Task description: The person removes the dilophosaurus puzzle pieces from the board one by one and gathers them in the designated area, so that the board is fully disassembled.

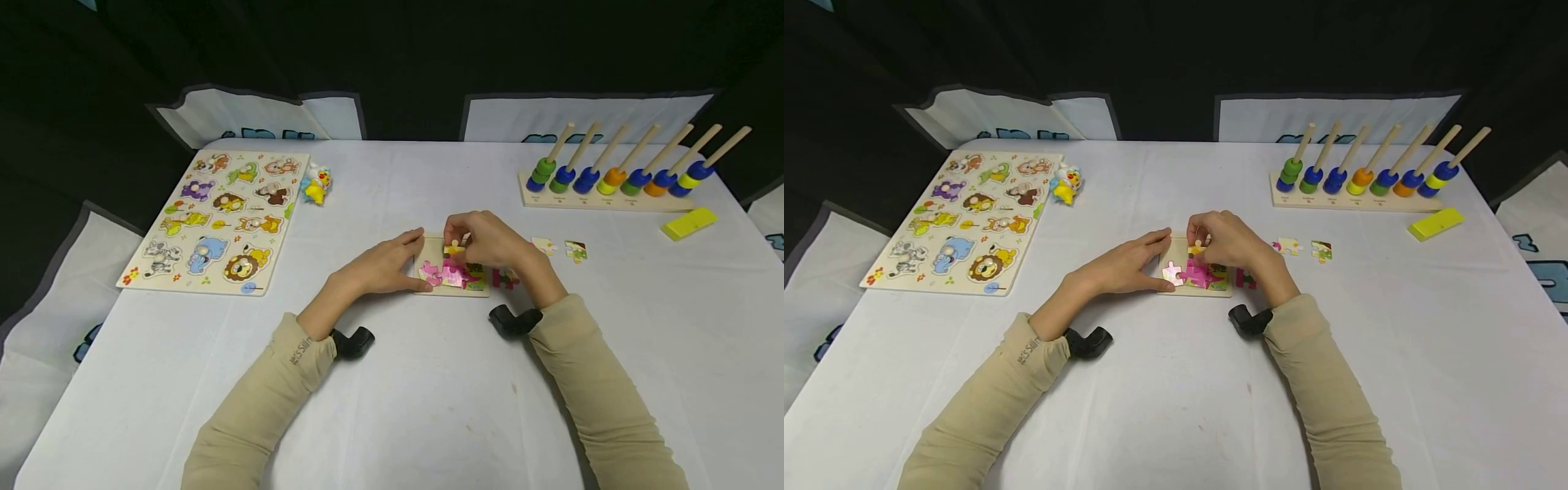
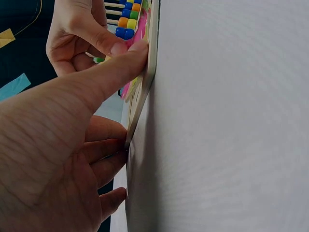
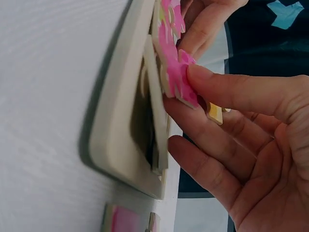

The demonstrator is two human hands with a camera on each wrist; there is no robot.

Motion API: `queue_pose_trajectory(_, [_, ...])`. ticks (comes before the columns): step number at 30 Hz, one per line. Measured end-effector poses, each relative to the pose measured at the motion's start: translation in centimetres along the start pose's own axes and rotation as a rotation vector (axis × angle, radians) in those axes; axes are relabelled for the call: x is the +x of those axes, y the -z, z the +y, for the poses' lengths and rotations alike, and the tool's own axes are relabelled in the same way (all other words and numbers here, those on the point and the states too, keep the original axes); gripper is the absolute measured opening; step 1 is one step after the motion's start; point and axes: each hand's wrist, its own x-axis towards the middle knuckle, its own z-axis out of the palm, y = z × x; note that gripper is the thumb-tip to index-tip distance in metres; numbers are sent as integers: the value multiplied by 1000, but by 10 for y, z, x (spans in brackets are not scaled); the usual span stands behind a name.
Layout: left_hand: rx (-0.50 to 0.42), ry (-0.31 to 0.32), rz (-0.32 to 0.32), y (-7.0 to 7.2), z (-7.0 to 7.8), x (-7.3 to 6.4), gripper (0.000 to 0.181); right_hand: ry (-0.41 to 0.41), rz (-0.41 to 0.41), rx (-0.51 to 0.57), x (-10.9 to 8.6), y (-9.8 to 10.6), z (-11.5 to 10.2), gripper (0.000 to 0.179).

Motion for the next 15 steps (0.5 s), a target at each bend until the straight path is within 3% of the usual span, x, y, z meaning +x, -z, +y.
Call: queue_pose_trajectory(15, [-10, 10, 2, 0, 0, 0, 90, 30, -119, 132, -1, 4, 2, 17])
